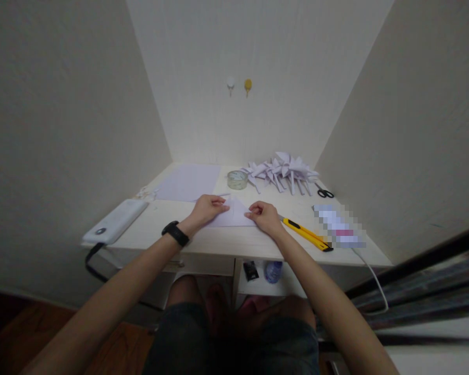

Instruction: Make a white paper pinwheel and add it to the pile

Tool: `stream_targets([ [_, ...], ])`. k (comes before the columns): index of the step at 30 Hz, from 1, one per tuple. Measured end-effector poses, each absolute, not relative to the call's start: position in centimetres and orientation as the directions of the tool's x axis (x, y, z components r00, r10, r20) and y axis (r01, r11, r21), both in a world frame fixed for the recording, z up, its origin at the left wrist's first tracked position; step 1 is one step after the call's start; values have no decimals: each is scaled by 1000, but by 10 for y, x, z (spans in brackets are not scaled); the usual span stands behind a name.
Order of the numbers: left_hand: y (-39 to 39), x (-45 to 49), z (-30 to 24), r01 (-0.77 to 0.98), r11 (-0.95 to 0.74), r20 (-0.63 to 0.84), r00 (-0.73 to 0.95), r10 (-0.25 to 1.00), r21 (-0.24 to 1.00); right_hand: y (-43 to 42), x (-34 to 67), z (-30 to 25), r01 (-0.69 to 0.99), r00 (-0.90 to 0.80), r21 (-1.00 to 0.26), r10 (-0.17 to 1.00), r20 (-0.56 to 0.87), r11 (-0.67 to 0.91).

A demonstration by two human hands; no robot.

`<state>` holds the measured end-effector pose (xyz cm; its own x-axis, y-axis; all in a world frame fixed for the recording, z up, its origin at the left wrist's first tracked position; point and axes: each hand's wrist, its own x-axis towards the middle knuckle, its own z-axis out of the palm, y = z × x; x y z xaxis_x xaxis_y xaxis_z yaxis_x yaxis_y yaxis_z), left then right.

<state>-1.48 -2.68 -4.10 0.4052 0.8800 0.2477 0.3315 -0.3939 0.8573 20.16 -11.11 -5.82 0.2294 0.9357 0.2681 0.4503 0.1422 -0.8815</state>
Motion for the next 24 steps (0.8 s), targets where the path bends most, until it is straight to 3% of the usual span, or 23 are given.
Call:
stream_targets([
  [4, -34, -16, -35, 407, -466, 274, 446, 852, 785, -114, 200, -59, 556, 247, -820, 916, 317, 134],
  [9, -38, -17, -32, 564, -503, 288, 429, 856, 655, -118, 197, -55, 777, 194, -592, 814, 548, 214],
  [14, -46, -17, -31, 640, -536, 391, 369, 843, 550, -120, 194, -57, 768, 195, -626, 881, 430, 135],
  [20, -64, -3, -27, 456, -759, 583, 488, 650, 465, -121, 195, -57, 802, 155, -581, 892, 426, 138],
  [24, -63, 7, -27, 357, -708, 513, 503, 695, 609, -122, 195, -56, 786, 144, -593, 880, 453, 177],
])
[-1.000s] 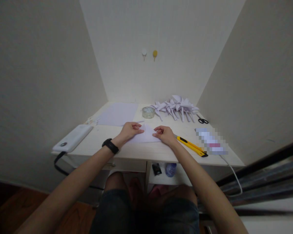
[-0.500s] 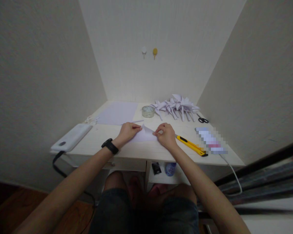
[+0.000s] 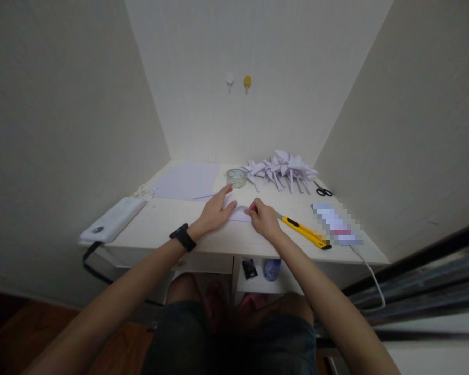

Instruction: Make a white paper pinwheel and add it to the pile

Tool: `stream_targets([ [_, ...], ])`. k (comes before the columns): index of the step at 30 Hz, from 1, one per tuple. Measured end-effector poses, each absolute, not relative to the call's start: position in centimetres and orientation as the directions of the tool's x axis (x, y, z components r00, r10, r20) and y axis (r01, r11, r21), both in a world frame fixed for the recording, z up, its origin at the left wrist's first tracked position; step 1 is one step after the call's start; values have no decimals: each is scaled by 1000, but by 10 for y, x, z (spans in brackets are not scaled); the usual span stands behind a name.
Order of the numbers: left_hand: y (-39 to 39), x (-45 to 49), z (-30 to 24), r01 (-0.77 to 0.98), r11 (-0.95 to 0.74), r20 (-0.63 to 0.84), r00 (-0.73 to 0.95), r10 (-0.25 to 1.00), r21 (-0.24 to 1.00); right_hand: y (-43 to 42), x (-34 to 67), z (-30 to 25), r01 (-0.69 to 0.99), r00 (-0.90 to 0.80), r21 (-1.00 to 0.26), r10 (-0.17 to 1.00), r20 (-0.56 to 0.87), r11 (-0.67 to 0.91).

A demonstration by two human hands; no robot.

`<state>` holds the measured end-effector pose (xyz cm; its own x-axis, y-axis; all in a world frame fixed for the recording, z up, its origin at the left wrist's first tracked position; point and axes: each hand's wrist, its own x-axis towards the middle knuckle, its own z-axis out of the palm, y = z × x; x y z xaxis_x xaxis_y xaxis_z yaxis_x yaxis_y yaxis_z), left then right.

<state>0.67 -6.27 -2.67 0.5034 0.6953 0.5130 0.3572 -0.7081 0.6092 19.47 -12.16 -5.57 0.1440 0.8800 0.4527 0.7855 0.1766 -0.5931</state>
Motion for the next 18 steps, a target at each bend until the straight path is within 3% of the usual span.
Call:
stream_targets([
  [3, -53, 7, -27, 258, -629, 445, 518, 730, 733, -123, 194, -54, 767, 173, -615, 865, 470, 181],
  [9, -41, -2, -26, 168, -492, 388, 424, 818, 854, -127, 193, -52, 783, 185, -591, 837, 515, 191],
  [12, -42, -4, -24, 180, -496, 384, 436, 814, 849, -128, 191, -52, 769, 186, -608, 842, 507, 197],
  [18, -38, -1, -16, 265, -559, 308, 617, 724, 786, -127, 193, -52, 710, 188, -659, 836, 516, 247],
])
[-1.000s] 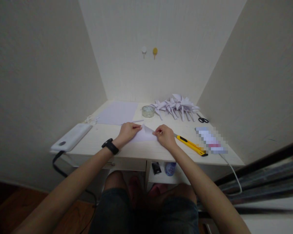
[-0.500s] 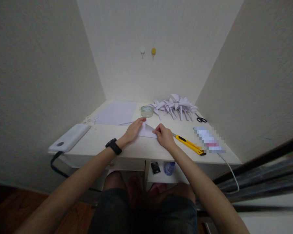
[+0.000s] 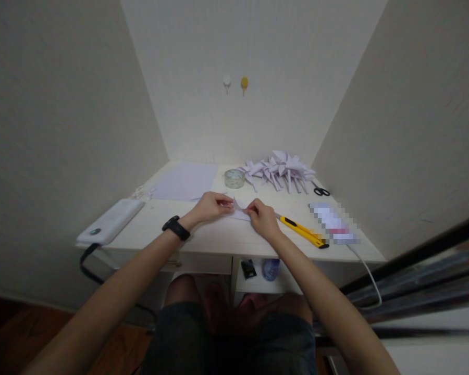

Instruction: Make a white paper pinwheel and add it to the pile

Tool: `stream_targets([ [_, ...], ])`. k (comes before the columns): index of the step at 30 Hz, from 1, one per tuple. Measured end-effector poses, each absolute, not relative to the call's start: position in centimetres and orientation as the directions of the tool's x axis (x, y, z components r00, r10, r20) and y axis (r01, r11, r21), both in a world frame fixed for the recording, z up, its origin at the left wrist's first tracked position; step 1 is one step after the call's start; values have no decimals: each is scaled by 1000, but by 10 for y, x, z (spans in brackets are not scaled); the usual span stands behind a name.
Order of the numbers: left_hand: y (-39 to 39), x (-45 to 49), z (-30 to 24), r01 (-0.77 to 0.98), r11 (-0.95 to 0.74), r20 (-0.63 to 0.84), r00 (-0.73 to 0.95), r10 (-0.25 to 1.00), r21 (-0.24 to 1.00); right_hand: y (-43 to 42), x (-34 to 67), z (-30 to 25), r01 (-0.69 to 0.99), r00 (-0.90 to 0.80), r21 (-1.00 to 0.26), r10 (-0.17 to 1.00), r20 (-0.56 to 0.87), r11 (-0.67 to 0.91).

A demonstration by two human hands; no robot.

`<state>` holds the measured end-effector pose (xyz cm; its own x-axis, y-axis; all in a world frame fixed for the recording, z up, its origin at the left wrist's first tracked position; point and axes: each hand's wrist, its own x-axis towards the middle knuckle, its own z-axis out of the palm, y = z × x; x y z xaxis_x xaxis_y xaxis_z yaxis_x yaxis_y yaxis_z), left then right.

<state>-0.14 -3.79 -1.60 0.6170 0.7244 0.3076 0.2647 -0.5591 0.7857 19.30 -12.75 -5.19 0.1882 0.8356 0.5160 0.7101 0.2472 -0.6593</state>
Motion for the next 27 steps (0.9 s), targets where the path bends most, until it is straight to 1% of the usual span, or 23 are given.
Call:
stream_targets([
  [5, -33, 0, -23, 309, -663, 411, 589, 696, 682, -125, 193, -56, 670, 198, -697, 844, 499, 255],
  [8, -31, -2, -29, 316, -641, 332, 651, 682, 699, -125, 192, -56, 592, 165, -750, 867, 471, 295],
  [10, -32, -3, -33, 324, -640, 297, 682, 668, 696, -130, 197, -54, 568, 145, -762, 873, 466, 312],
  [11, -33, -4, -33, 329, -645, 299, 682, 668, 690, -134, 202, -52, 592, 144, -745, 869, 474, 308],
  [13, -37, -5, -34, 336, -651, 317, 666, 676, 681, -146, 220, -47, 731, 194, -645, 838, 509, 222],
  [14, -39, -6, -33, 342, -650, 322, 656, 682, 679, -153, 231, -45, 805, 211, -574, 831, 515, 151],
  [16, -43, -7, -31, 355, -651, 335, 638, 693, 671, -168, 253, -45, 920, 202, -392, 843, 498, 12],
  [18, -46, -7, -28, 366, -657, 345, 629, 697, 659, -181, 272, -48, 967, 161, -250, 880, 448, -50],
  [20, -47, -7, -26, 376, -663, 347, 629, 696, 648, -191, 284, -53, 980, 151, -176, 909, 388, -88],
  [21, -48, -7, -25, 383, -665, 344, 632, 695, 641, -194, 286, -55, 981, 158, -162, 916, 368, -104],
  [23, -47, -6, -24, 403, -666, 335, 633, 698, 627, -197, 287, -58, 978, 169, -174, 922, 349, -114],
  [25, -47, -5, -23, 423, -664, 328, 629, 705, 617, -196, 283, -57, 971, 159, -225, 922, 352, -81],
  [27, -47, -5, -23, 436, -663, 323, 627, 709, 609, -193, 278, -54, 958, 120, -287, 927, 356, -14],
])
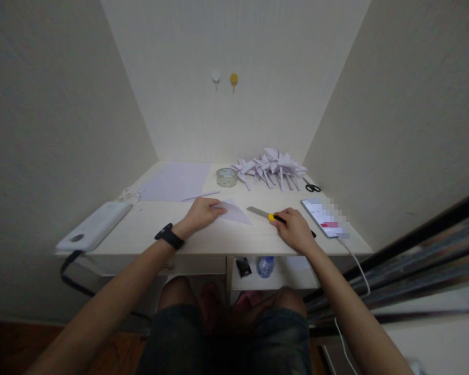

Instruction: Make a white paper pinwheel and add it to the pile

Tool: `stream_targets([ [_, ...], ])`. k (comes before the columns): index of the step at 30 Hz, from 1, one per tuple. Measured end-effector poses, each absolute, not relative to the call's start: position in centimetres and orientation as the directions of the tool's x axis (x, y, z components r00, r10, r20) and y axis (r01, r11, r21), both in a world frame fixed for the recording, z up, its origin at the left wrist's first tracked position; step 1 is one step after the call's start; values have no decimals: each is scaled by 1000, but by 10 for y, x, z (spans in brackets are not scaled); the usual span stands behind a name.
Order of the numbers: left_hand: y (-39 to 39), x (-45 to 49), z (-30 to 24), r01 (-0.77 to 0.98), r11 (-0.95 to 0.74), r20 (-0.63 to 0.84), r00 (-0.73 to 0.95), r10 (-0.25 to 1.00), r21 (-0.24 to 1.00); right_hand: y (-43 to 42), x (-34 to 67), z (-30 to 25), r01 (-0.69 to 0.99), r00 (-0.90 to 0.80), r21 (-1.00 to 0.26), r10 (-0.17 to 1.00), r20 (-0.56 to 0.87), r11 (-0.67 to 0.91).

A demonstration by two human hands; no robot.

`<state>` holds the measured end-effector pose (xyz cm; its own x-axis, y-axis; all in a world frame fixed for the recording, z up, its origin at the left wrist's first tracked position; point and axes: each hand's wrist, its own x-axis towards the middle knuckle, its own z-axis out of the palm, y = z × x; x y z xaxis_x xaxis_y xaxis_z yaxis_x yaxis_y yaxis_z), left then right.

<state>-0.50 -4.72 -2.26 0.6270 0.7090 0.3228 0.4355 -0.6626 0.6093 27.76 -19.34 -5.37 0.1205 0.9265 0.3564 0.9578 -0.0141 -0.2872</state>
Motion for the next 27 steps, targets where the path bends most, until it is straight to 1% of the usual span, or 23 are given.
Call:
stream_targets([
  [3, -48, -5, -21, 456, -664, 315, 627, 712, 593, -188, 270, -48, 940, 32, -329, 937, 349, 91],
  [6, -48, -5, -20, 479, -670, 314, 626, 714, 567, -181, 265, -48, 938, -45, -310, 941, 336, 156],
  [9, -46, -4, -20, 501, -681, 312, 632, 709, 534, -174, 265, -50, 933, -84, -308, 943, 323, 188],
  [12, -46, -3, -22, 538, -705, 334, 631, 700, 461, -169, 266, -52, 920, -96, -338, 949, 300, 200],
  [14, -50, -2, -23, 560, -732, 400, 613, 681, 389, -166, 266, -52, 919, -95, -345, 956, 278, 192],
  [16, -58, -1, -24, 558, -777, 519, 590, 618, 290, -164, 266, -51, 923, -80, -345, 962, 260, 170],
  [17, -63, -1, -24, 549, -804, 586, 582, 564, 228, -164, 265, -51, 927, -70, -341, 965, 254, 157],
  [19, -74, 0, -24, 528, -845, 711, 562, 423, 87, -164, 263, -50, 935, -45, -331, 968, 247, 128],
  [20, -78, 0, -24, 508, -862, 742, 572, 349, 14, -164, 262, -50, 937, -32, -329, 969, 243, 114],
  [21, -82, 1, -24, 467, -882, 742, 613, 271, -63, -164, 261, -49, 939, -21, -329, 971, 238, 101],
  [22, -84, 2, -23, 411, -902, 708, 676, 203, -134, -164, 260, -49, 939, -10, -331, 973, 232, 88],
  [24, -84, 6, -24, 275, -935, 576, 811, 100, -224, -165, 258, -48, 940, 15, -336, 976, 219, 61],
  [25, -81, 8, -25, 218, -948, 502, 862, 74, -234, -165, 257, -47, 940, 20, -336, 977, 214, 54],
  [27, -73, 11, -29, 174, -965, 416, 906, 79, -197, -165, 256, -47, 941, 16, -332, 977, 213, 57],
])
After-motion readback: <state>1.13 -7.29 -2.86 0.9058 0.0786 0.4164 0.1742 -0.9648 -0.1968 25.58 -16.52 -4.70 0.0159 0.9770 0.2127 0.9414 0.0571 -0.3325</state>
